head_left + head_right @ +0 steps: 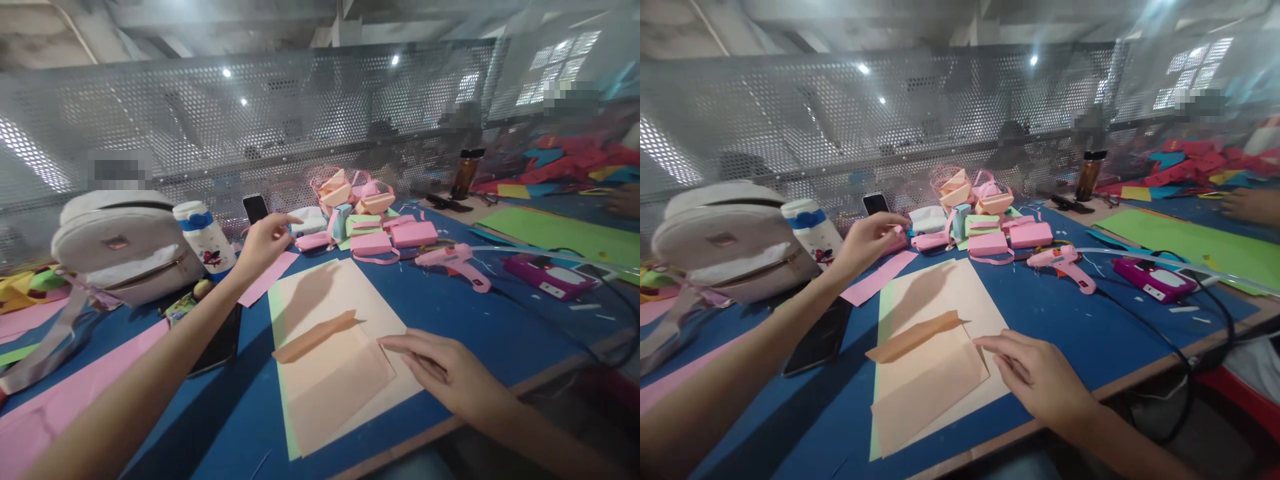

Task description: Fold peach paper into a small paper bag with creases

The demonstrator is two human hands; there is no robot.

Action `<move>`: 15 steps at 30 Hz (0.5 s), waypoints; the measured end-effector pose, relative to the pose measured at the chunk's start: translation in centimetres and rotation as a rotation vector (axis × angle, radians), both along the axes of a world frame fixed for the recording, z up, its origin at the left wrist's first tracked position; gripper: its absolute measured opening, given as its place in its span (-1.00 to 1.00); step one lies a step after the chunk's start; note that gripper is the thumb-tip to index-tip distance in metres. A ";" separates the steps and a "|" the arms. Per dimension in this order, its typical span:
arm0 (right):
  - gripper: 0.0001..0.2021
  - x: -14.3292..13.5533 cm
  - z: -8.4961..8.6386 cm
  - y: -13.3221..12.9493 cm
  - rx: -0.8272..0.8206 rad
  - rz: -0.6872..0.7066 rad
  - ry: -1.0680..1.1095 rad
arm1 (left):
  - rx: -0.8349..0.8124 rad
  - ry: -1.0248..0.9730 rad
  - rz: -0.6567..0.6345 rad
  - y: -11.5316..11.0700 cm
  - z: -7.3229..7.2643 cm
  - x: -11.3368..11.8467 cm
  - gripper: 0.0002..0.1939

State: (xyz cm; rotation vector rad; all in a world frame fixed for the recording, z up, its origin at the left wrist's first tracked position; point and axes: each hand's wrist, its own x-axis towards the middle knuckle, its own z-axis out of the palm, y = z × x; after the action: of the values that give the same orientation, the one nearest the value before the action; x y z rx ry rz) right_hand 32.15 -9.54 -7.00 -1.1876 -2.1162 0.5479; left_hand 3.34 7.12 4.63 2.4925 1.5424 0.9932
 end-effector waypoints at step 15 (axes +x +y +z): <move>-0.67 0.1 -0.4 0.6 -0.083 0.019 0.086 | -0.112 0.070 0.489 21.3 -2.6 4.3 -0.65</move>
State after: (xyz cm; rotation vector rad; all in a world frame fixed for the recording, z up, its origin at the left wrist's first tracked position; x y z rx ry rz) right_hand 32.24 -8.96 -7.38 -1.1687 -2.0519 0.6888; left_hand 7.67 28.42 1.99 2.1387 2.2254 0.8337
